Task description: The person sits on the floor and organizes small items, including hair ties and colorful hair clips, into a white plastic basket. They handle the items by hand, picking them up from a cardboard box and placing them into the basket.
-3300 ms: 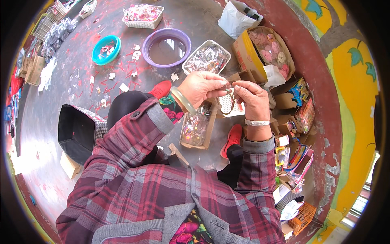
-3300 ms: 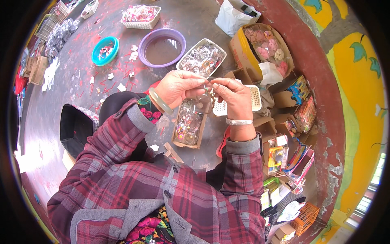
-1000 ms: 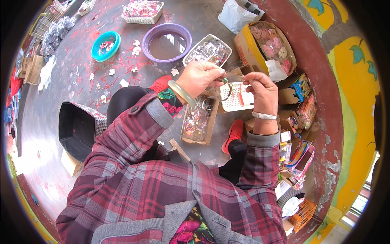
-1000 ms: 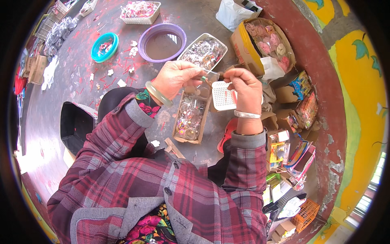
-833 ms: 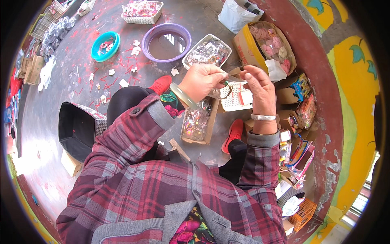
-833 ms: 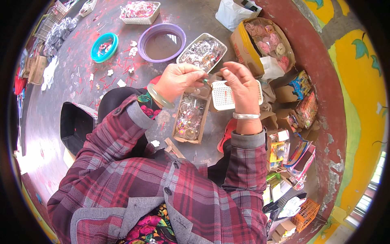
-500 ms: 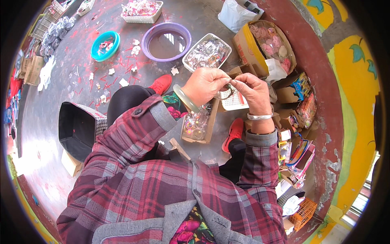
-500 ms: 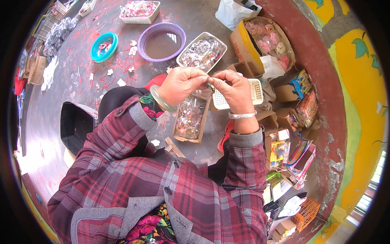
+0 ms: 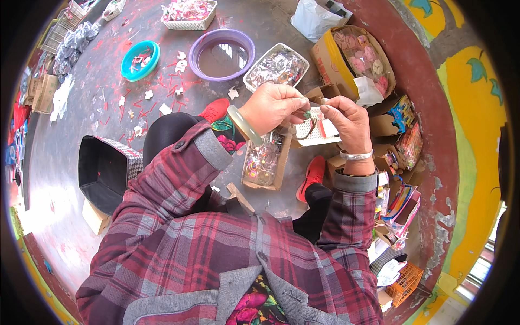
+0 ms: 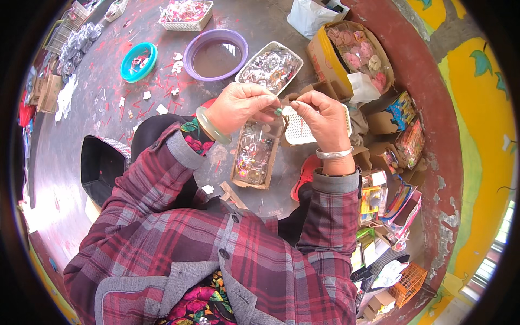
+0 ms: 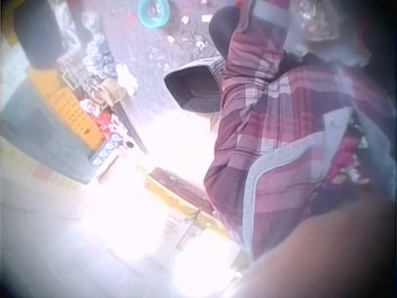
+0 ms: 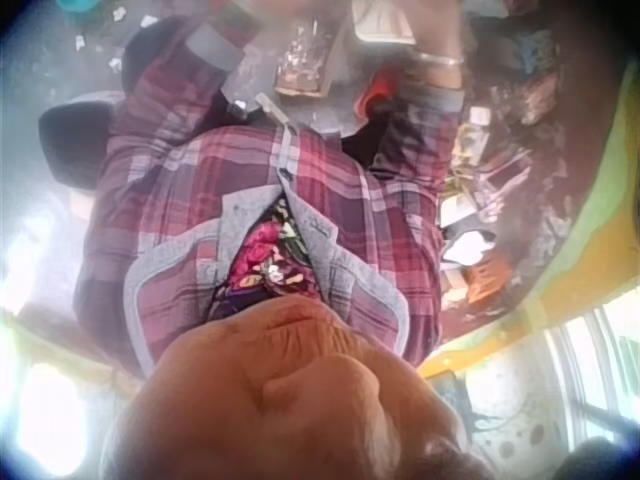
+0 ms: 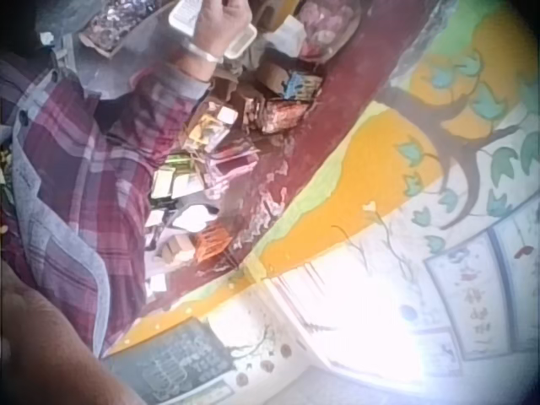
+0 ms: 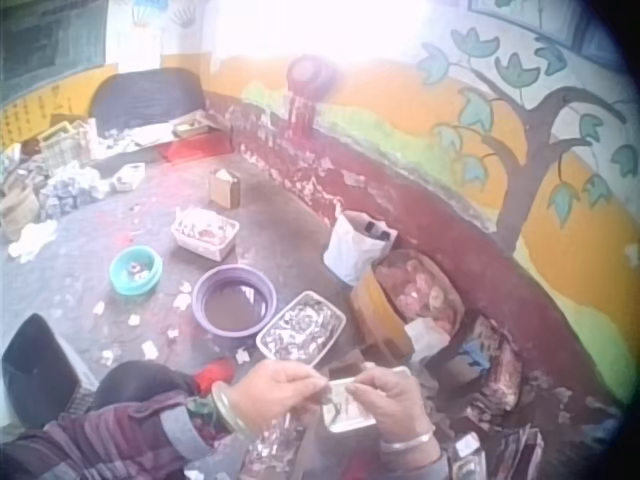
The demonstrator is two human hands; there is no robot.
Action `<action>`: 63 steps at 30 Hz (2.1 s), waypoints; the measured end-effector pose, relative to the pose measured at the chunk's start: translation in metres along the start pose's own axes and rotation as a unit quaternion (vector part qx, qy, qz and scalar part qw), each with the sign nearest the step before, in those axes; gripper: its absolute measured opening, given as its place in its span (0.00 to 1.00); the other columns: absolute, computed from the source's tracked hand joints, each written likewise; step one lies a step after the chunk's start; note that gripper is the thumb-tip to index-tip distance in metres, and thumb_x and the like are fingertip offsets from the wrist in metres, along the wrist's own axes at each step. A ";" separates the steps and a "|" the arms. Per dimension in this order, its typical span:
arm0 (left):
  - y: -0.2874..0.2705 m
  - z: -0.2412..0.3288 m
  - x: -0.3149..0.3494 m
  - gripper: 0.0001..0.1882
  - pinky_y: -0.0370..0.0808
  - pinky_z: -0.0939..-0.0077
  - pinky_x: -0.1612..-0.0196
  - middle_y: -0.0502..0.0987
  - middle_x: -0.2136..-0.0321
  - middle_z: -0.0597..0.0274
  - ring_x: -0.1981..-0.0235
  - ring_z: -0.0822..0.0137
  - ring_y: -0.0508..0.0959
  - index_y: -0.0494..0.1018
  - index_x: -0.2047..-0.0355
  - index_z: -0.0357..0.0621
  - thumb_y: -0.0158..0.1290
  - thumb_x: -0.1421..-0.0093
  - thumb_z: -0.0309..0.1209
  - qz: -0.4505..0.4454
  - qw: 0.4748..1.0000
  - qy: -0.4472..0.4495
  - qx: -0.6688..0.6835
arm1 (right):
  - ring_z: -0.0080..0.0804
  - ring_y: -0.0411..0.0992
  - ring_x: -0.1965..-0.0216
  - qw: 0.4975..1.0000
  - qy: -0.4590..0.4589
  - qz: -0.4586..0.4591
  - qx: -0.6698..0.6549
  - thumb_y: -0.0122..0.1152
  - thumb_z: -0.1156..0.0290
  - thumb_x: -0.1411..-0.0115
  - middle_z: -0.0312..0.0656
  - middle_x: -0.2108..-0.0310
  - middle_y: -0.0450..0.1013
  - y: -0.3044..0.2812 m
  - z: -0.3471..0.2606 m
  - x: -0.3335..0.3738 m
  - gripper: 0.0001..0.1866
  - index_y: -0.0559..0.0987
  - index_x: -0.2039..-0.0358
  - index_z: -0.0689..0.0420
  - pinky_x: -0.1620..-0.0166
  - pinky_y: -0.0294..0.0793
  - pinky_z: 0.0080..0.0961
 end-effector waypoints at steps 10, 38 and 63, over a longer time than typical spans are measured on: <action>-0.016 0.001 -0.005 0.11 0.76 0.82 0.65 0.75 0.67 0.59 0.69 0.71 0.77 0.72 0.64 0.35 0.47 0.40 0.31 -0.015 0.998 0.020 0.057 | 0.13 0.65 0.75 0.990 0.016 0.093 -0.106 0.58 0.73 0.46 0.30 0.78 0.70 -0.031 0.008 0.001 0.05 0.76 0.73 0.61 0.71 0.64 0.10; -0.004 -0.006 -0.008 0.09 0.68 0.83 0.74 0.76 0.79 0.65 0.77 0.79 0.71 0.76 0.70 0.35 0.54 0.47 0.30 -0.076 0.983 0.057 -0.159 | 0.25 0.67 0.75 0.991 -0.115 -0.037 0.055 0.61 0.75 0.52 0.38 0.78 0.72 0.013 -0.021 0.008 0.04 0.78 0.75 0.62 0.70 0.65 0.21; -0.010 0.008 -0.003 0.12 0.71 0.86 0.74 0.78 0.72 0.59 0.68 0.72 0.77 0.74 0.67 0.34 0.51 0.43 0.32 -0.069 0.995 -0.064 -0.034 | 0.16 0.65 0.76 0.971 0.050 0.085 -0.219 0.57 0.74 0.46 0.33 0.79 0.70 -0.004 0.000 0.006 0.05 0.76 0.74 0.63 0.72 0.64 0.12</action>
Point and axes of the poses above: each hand's wrist, its own x-axis away from the middle knuckle, its own y-axis out of the palm, z = x × y, the point moved 4 cm from there along -x, towards the middle knuckle
